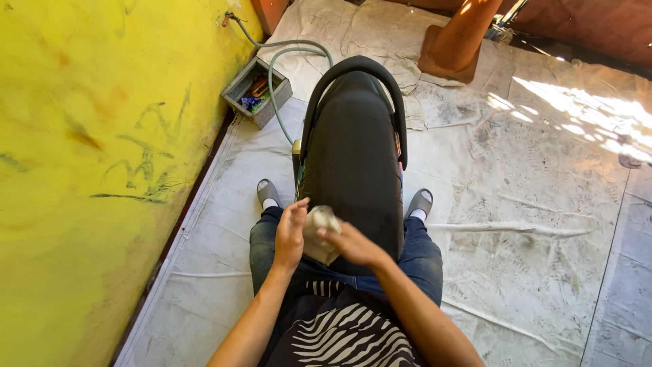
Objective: The person cleans the underside of a motorcycle seat with a cloth, then flips the seat over and wipes the top surface. The task is performed in a workshop area with a protective sheet on the floor.
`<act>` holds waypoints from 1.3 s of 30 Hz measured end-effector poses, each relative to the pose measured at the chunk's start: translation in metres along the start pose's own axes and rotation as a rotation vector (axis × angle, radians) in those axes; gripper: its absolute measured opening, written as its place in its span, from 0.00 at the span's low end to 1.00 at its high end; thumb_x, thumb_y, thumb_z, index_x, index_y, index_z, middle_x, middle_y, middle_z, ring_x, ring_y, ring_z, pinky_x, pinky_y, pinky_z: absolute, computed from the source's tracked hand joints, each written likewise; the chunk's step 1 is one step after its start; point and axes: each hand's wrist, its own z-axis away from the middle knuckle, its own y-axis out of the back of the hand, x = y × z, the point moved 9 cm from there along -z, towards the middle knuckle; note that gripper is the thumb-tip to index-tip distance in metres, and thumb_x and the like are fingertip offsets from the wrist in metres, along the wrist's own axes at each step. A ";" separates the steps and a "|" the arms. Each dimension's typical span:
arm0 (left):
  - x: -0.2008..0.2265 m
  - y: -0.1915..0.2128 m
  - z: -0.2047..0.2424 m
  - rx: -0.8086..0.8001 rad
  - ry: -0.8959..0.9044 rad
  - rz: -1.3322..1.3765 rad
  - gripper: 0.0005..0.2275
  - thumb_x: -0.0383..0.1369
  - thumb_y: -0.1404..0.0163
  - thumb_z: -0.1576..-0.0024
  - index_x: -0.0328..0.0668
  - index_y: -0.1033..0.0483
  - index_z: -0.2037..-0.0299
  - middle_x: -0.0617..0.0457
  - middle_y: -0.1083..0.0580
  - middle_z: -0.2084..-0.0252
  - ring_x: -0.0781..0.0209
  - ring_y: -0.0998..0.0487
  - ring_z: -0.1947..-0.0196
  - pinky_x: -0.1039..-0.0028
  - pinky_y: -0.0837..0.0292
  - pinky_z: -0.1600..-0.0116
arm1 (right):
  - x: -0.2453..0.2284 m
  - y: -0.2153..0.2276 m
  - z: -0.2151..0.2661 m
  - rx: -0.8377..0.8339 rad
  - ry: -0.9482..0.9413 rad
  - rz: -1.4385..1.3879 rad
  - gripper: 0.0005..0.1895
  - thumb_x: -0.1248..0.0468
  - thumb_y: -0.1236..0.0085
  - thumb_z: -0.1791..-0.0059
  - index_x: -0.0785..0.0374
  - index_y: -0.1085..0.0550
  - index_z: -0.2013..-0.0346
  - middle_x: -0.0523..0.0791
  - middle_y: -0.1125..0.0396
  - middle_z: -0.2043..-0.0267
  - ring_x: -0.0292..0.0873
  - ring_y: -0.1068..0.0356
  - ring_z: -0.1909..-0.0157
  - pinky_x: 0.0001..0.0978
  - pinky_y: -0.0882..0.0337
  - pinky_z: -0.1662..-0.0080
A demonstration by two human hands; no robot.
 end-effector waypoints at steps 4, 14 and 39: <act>0.024 -0.037 -0.009 -0.262 0.013 0.045 0.26 0.44 0.41 0.43 0.50 0.31 0.35 0.47 0.23 0.44 0.58 0.22 0.45 0.65 0.27 0.40 | 0.025 0.055 0.004 0.283 -0.155 -0.365 0.20 0.51 0.40 0.49 0.69 0.24 0.67 0.54 0.28 0.74 0.50 0.25 0.74 0.48 0.23 0.71; 0.077 -0.067 -0.051 -0.259 -0.084 0.035 0.18 0.41 0.34 0.47 0.42 0.22 0.53 0.49 0.22 0.64 0.62 0.23 0.62 0.69 0.24 0.55 | -0.035 0.168 0.035 0.576 0.301 -0.646 0.18 0.71 0.49 0.46 0.67 0.31 0.40 0.51 0.25 0.58 0.46 0.21 0.61 0.38 0.19 0.59; 0.016 -0.114 -0.085 -0.116 -0.811 -1.181 0.29 0.35 0.59 0.36 0.46 0.49 0.23 0.44 0.51 0.21 0.43 0.53 0.22 0.53 0.56 0.24 | -0.035 0.090 -0.038 0.697 0.396 1.425 0.28 0.45 0.62 0.41 0.46 0.40 0.27 0.47 0.49 0.24 0.53 0.55 0.22 0.46 0.52 0.29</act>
